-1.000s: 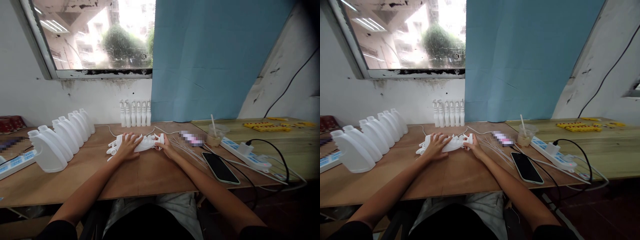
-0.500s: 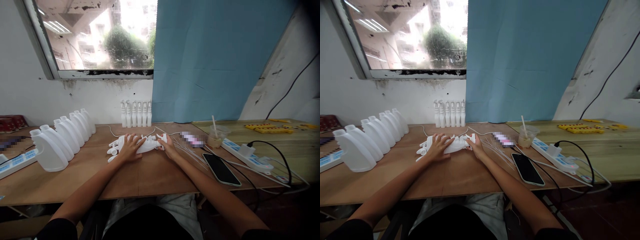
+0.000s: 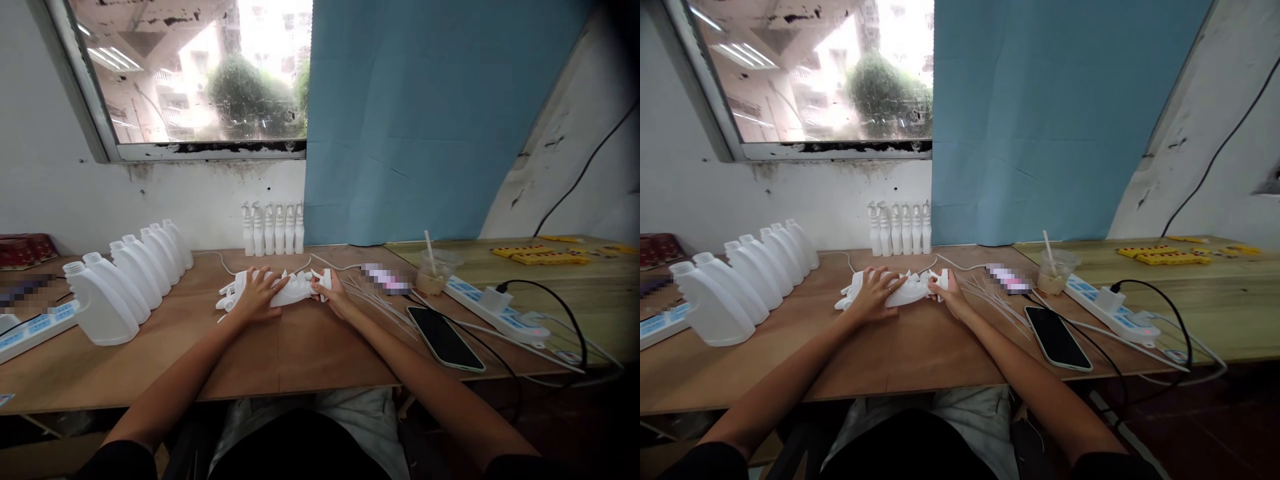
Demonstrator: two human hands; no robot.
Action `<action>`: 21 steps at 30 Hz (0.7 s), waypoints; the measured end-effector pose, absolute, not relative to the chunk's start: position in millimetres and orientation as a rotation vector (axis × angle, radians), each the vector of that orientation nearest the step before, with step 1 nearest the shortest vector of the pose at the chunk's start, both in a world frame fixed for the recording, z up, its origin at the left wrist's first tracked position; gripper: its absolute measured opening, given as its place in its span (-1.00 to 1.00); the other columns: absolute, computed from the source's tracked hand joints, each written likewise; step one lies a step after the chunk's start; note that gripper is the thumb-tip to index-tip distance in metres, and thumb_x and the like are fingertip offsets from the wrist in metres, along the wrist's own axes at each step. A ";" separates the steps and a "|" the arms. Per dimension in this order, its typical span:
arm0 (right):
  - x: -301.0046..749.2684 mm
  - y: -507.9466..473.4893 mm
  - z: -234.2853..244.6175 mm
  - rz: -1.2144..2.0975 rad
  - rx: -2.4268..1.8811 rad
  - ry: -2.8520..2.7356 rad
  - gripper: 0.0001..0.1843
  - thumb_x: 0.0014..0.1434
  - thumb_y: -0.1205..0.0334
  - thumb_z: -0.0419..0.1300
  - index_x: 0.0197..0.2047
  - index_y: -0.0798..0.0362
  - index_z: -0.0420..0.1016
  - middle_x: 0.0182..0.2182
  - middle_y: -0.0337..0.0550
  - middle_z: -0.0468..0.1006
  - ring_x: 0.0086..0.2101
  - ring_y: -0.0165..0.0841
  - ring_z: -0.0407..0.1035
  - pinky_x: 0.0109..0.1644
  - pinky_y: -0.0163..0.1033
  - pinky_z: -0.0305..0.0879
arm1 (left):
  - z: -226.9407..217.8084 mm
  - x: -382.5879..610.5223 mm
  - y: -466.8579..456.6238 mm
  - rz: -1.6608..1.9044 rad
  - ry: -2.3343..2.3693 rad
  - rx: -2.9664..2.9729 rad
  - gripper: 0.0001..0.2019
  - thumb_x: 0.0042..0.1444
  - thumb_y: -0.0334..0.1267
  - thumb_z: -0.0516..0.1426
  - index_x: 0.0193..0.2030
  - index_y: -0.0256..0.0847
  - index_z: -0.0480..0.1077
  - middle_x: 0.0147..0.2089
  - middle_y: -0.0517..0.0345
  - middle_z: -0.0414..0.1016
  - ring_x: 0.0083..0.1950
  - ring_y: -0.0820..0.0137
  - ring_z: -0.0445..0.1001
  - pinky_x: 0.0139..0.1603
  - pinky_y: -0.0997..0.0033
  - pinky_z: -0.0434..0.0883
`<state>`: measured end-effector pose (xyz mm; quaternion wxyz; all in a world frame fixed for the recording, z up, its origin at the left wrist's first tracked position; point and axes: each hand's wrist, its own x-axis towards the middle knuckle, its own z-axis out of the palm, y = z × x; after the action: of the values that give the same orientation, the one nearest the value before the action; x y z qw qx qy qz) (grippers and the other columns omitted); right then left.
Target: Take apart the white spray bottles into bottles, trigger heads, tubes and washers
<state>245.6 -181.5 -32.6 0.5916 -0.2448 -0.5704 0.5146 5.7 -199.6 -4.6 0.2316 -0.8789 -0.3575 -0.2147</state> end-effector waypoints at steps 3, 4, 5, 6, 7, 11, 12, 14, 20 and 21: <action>246.4 -181.9 -32.5 1.197 -0.569 -1.320 -0.52 -0.04 0.14 0.37 -0.23 -0.06 0.11 -0.39 -0.36 0.39 -0.57 -0.50 0.26 -0.51 -0.36 0.17 | -2.9 6.3 -199.8 -0.600 -0.971 -2.424 -0.22 -0.07 -0.07 0.16 0.34 -0.10 0.08 0.23 -0.03 0.25 0.24 -0.06 0.03 0.20 -0.15 -0.11; 247.0 -181.8 -32.4 1.195 -0.571 -1.316 -0.52 -0.04 0.14 0.37 -0.23 -0.06 0.11 -0.39 -0.36 0.39 -0.57 -0.50 0.26 -0.50 -0.36 0.18 | -2.5 6.9 -200.1 -0.604 -0.969 -2.427 -0.22 -0.07 -0.07 0.16 0.34 -0.10 0.08 0.22 -0.03 0.25 0.24 -0.06 0.03 0.20 -0.15 -0.10; 247.6 -181.5 -32.4 1.193 -0.575 -1.314 -0.52 -0.04 0.14 0.37 -0.23 -0.06 0.11 -0.39 -0.36 0.39 -0.56 -0.50 0.26 -0.50 -0.36 0.19 | -2.4 7.4 -200.4 -0.608 -0.969 -2.429 -0.22 -0.08 -0.07 0.16 0.34 -0.10 0.08 0.22 -0.03 0.26 0.24 -0.06 0.03 0.20 -0.15 -0.10; 248.2 -181.1 -32.5 1.193 -0.579 -1.314 -0.51 -0.05 0.13 0.37 -0.23 -0.06 0.11 -0.39 -0.36 0.39 -0.56 -0.50 0.27 -0.50 -0.36 0.20 | -2.4 7.7 -200.7 -0.613 -0.971 -2.431 -0.22 -0.08 -0.07 0.17 0.33 -0.10 0.08 0.21 -0.02 0.26 0.24 -0.06 0.03 0.20 -0.14 -0.10; 248.7 -180.6 -32.7 1.196 -0.583 -1.317 -0.51 -0.06 0.14 0.38 -0.22 -0.06 0.11 -0.38 -0.36 0.39 -0.56 -0.49 0.29 -0.50 -0.35 0.21 | -2.7 7.7 -200.7 -0.617 -0.973 -2.432 -0.22 -0.08 -0.07 0.17 0.33 -0.09 0.08 0.21 -0.02 0.26 0.24 -0.06 0.03 0.20 -0.14 -0.10; 249.9 -177.9 -35.2 1.209 -0.596 -1.328 -0.45 -0.13 0.16 0.41 -0.19 -0.06 0.13 -0.35 -0.33 0.42 -0.53 -0.45 0.36 -0.47 -0.32 0.28 | -5.2 6.1 -199.3 -0.620 -0.985 -2.430 -0.21 -0.10 -0.07 0.18 0.33 -0.10 0.10 0.21 -0.04 0.26 0.24 -0.07 0.03 0.21 -0.15 -0.12; 250.2 -177.3 -35.8 1.211 -0.600 -1.326 -0.44 -0.14 0.17 0.41 -0.19 -0.06 0.13 -0.35 -0.34 0.43 -0.53 -0.44 0.37 -0.47 -0.32 0.29 | -5.9 5.8 -198.8 -0.617 -0.988 -2.430 -0.21 -0.11 -0.07 0.18 0.32 -0.10 0.10 0.21 -0.04 0.26 0.24 -0.07 0.03 0.21 -0.14 -0.12; 251.1 -176.8 -35.9 1.219 -0.602 -1.319 -0.45 -0.14 0.19 0.41 -0.18 -0.05 0.15 -0.37 -0.34 0.43 -0.54 -0.44 0.36 -0.47 -0.32 0.29 | -7.1 5.6 -197.8 -0.615 -0.985 -2.433 -0.21 -0.11 -0.07 0.18 0.32 -0.10 0.11 0.22 -0.04 0.26 0.24 -0.07 0.03 0.21 -0.14 -0.12; 251.3 -182.2 -27.5 1.301 -0.542 -1.287 -0.45 -0.10 0.25 0.38 -0.08 -0.08 0.22 -0.31 -0.31 0.45 -0.52 -0.45 0.34 -0.44 -0.30 0.30 | -7.7 6.1 -197.0 -0.641 -1.008 -2.434 -0.20 -0.08 -0.04 0.16 0.35 -0.09 0.06 0.22 -0.04 0.25 0.24 -0.07 0.03 0.21 -0.12 -0.11; 250.7 -183.8 -25.6 1.326 -0.524 -1.285 -0.44 -0.10 0.26 0.38 -0.06 -0.08 0.23 -0.28 -0.29 0.46 -0.49 -0.44 0.35 -0.42 -0.28 0.32 | -7.3 5.7 -197.0 -0.644 -1.015 -2.435 -0.19 -0.08 -0.03 0.16 0.35 -0.09 0.05 0.22 -0.04 0.25 0.24 -0.06 0.03 0.21 -0.12 -0.11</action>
<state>250.7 -183.8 -25.6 0.5738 -0.2235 -0.5485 0.5656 5.7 -197.0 -7.3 0.2117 -0.8764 -0.3652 -0.2318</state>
